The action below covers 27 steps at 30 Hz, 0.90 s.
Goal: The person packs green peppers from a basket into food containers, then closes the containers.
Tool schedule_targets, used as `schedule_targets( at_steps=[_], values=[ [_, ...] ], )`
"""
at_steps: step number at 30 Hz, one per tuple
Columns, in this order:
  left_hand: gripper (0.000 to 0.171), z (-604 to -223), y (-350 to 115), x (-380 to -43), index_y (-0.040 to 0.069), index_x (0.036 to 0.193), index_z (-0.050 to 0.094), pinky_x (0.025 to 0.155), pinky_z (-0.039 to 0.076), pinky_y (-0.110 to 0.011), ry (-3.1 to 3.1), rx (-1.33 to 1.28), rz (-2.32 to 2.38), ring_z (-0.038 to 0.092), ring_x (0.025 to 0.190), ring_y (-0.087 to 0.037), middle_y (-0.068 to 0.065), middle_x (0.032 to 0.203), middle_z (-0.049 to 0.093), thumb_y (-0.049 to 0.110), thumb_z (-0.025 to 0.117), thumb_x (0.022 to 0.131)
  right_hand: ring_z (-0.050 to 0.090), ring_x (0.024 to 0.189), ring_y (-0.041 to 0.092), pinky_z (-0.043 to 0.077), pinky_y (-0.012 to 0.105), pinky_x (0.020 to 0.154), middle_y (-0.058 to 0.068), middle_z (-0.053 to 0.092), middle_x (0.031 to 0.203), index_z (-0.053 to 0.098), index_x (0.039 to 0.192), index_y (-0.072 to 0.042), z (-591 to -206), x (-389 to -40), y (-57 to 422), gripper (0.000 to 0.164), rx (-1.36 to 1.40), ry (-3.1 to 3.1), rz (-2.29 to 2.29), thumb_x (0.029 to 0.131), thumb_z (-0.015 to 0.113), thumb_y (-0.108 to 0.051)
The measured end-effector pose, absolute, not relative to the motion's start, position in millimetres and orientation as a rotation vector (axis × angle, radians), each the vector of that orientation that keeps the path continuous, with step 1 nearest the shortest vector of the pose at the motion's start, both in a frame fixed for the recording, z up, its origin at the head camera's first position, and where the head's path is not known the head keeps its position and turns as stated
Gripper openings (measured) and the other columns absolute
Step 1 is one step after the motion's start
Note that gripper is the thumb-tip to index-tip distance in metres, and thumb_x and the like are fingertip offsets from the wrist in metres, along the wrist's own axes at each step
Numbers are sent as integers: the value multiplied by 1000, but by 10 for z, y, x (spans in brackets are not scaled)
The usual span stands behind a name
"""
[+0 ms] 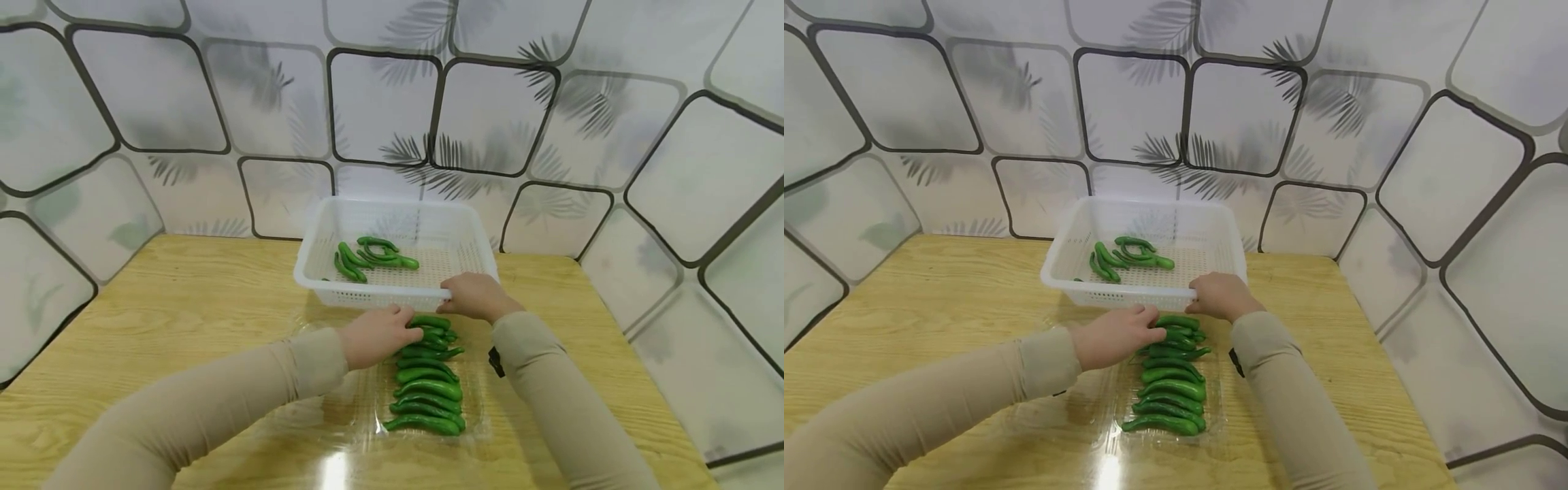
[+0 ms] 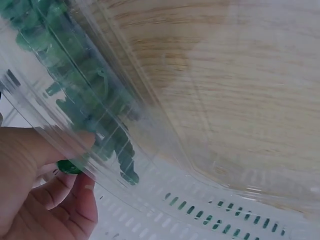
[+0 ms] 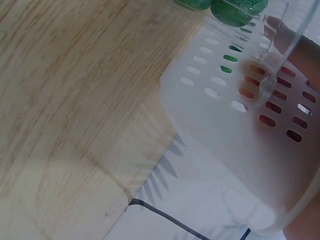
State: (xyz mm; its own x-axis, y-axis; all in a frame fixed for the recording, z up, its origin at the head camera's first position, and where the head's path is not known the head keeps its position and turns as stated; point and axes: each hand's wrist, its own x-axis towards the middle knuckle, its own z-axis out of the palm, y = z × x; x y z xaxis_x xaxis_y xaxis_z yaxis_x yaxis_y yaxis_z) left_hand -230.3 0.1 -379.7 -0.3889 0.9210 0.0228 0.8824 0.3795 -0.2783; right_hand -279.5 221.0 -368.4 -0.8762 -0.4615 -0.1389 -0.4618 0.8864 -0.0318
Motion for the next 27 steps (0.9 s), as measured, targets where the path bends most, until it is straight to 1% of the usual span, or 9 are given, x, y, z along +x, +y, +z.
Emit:
schedule_targets(
  at_steps=[7,13,17,23,27],
  values=[
    [20,-3857,40,-2318,20,112,65,63,47,-25,-2482,-1617,420,51,78,-14,-4,104,53,14,57,94,52,58,11,41,31,51,-7,56,67,58,77,-20,-3719,-2809,2216,24,-696,2918,29,83,69,-40],
    [21,-3859,62,-2317,21,111,66,67,49,-28,-2489,-1602,474,56,81,-16,-4,105,54,15,58,93,51,57,11,39,30,50,-7,56,66,57,76,-20,-3709,-2811,2232,25,-707,2926,15,82,69,-41],
    [21,-3856,66,-2307,22,111,67,68,49,-30,-2493,-1592,501,56,80,-16,-3,102,54,16,58,93,51,56,11,38,30,50,-7,55,66,56,76,-20,-3693,-2805,2231,25,-717,2926,-2,82,69,-40],
    [22,-3853,65,-2284,23,112,68,70,47,-31,-2512,-1581,562,56,83,-16,-3,101,54,18,60,92,50,56,11,37,29,50,-7,55,66,56,76,-19,-3698,-2807,2226,25,-726,2919,-13,83,68,-40],
    [19,-3840,65,-2275,24,108,69,73,47,-31,-2515,-1580,577,56,86,-16,-2,100,55,18,60,92,50,57,11,37,29,50,-7,54,66,56,76,-20,-3699,-2812,2219,25,-713,2920,-9,83,68,-40]
  ],
)
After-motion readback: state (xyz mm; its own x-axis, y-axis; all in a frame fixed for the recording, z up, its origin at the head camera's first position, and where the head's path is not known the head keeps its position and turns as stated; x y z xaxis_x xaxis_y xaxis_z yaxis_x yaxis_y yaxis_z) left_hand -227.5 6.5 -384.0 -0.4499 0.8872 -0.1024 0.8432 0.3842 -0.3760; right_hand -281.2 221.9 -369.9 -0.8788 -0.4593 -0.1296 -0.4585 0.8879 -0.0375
